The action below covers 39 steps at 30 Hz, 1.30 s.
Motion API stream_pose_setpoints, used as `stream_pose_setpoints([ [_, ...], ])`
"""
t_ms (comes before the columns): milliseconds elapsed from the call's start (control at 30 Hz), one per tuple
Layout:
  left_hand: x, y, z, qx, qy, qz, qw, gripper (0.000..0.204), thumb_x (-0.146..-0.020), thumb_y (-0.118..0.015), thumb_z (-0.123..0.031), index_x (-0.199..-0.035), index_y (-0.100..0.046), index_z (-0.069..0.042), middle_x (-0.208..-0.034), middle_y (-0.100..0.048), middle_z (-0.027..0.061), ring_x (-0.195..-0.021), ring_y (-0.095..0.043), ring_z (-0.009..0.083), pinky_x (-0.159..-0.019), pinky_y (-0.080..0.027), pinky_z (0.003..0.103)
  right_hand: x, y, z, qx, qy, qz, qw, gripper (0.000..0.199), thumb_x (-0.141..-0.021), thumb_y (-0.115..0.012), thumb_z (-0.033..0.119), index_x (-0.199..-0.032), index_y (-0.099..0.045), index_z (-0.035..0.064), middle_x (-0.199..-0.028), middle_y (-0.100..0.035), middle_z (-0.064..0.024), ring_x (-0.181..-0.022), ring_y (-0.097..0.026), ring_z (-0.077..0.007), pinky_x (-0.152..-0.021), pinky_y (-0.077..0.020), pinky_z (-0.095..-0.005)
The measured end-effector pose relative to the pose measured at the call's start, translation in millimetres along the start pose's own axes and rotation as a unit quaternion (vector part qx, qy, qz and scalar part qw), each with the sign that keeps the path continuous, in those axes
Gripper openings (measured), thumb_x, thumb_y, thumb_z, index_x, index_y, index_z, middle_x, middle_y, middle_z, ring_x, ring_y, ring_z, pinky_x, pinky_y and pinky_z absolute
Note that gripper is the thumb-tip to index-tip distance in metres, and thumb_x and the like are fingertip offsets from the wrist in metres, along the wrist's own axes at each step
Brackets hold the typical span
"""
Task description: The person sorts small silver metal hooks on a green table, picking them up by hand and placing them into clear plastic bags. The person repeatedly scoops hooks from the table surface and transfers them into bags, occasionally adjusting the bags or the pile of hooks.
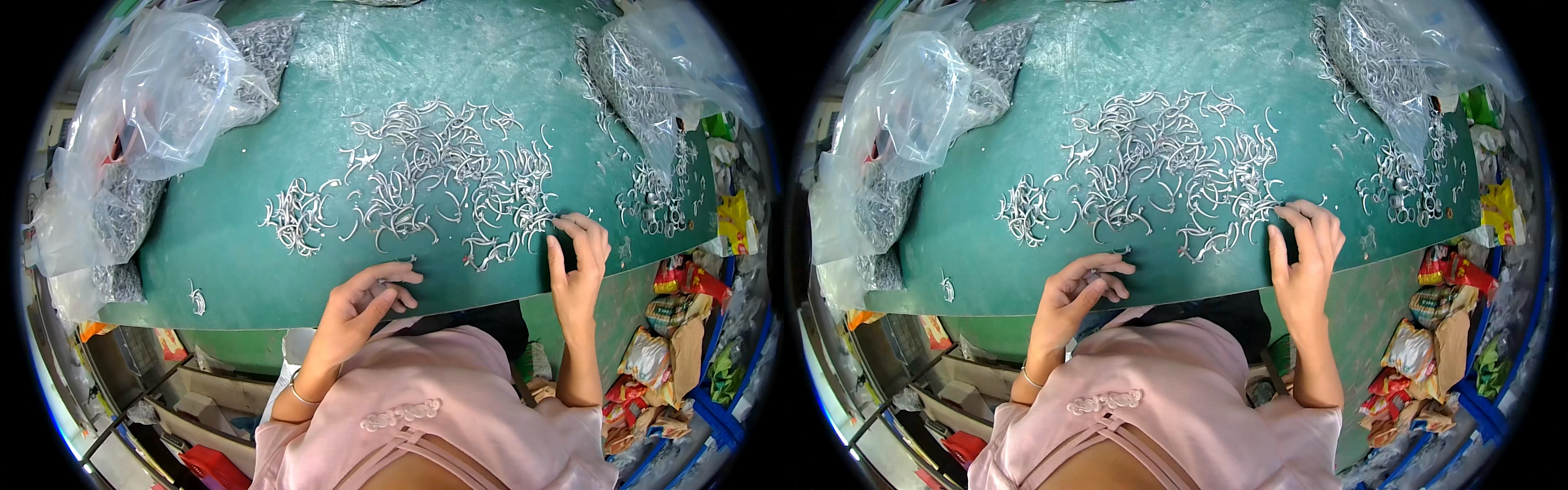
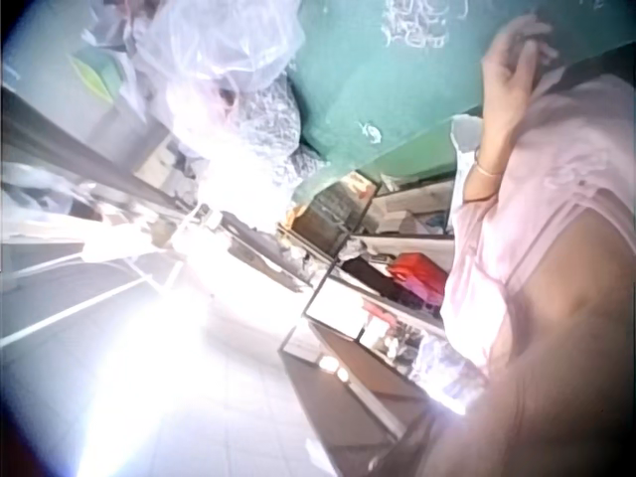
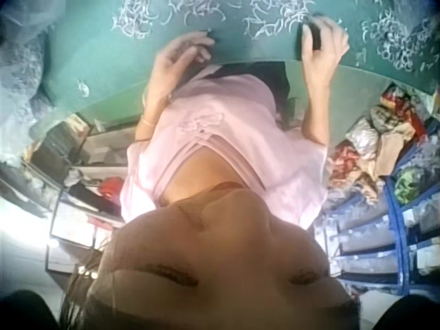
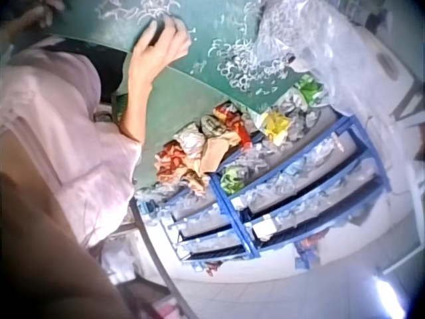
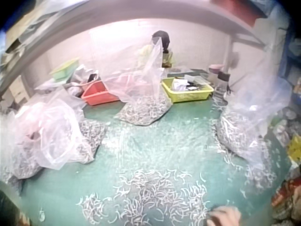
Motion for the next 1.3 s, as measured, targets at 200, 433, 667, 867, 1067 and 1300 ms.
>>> stream_pose_setpoints([
  [200,2,6,-4,-0.003,-0.016,-0.013,1.0,0.032,-0.096,-0.043,0.002,-0.127,-0.051,0.005,-0.119,-0.061,0.0129,-0.093,-0.06,0.0158,-0.084,-0.049,0.03,-1,-6,6,-0.024,0.007,0.005,1.0,0.022,-0.078,-0.068,0.004,-0.1,-0.065,0.0042,-0.103,-0.06,-0.0085,-0.098,-0.052,-0.0269,-0.088,-0.0356,-0.0371],
  [433,5,9,5,0.048,-0.001,0.005,0.999,0.031,-0.097,-0.042,0.003,-0.127,-0.05,0.005,-0.11,-0.063,0.0138,-0.084,-0.061,0.0141,-0.078,-0.051,0.029,2,-19,43,-0.064,0.09,0.097,0.989,0.024,-0.073,-0.072,0.007,-0.097,-0.067,0.0073,-0.101,-0.059,-0.0063,-0.096,-0.052,-0.0264,-0.083,-0.0357,-0.038],
  [667,4,-2,9,0.054,0.019,0.026,0.998,0.03,-0.096,-0.046,0.001,-0.126,-0.052,0.002,-0.105,-0.064,0.0105,-0.082,-0.059,0.0121,-0.076,-0.051,0.026,14,-39,53,0.029,0.174,0.108,0.978,0.023,-0.073,-0.072,0.008,-0.096,-0.066,0.0078,-0.098,-0.059,-0.0042,-0.094,-0.054,-0.0256,-0.084,-0.0349,-0.0423],
  [867,7,-8,6,0.073,0.017,0.042,0.996,0.03,-0.096,-0.047,0.0,-0.125,-0.052,0.003,-0.106,-0.064,0.013,-0.081,-0.059,0.0133,-0.077,-0.05,0.026,-8,-20,52,-0.071,0.11,0.036,0.991,0.012,-0.073,-0.071,0.001,-0.084,-0.067,0.0038,-0.1,-0.062,-0.0079,-0.093,-0.055,-0.027,-0.085,-0.0385,-0.0385],
  [1067,8,-6,6,0.166,0.021,0.025,0.986,0.037,-0.099,-0.049,-0.011,-0.133,-0.046,0.002,-0.12,-0.058,0.014,-0.098,-0.059,0.017,-0.09,-0.05,0.032,-15,-39,85,-0.264,0.057,0.112,0.956,0.012,-0.073,-0.07,0.0,-0.085,-0.065,0.0023,-0.095,-0.062,-0.0098,-0.093,-0.054,-0.028,-0.086,-0.0406,-0.0382],
  [1300,2,22,23,0.398,-0.006,-0.054,0.916,0.03,-0.1,-0.049,-0.018,-0.123,-0.053,0.001,-0.107,-0.063,0.0109,-0.089,-0.058,0.0154,-0.08,-0.049,0.031,-1,-73,161,-0.246,0.184,0.208,0.929,0.026,-0.072,-0.073,0.008,-0.097,-0.065,0.0051,-0.103,-0.061,-0.0097,-0.103,-0.052,-0.031,-0.092,-0.0367,-0.0436],
])
Point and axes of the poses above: each hand's wrist, its own x-axis away from the middle knuckle, its own y-axis out of the back of the hand, z = x × y, the point moved 9 cm from there along -x, towards the middle knuckle
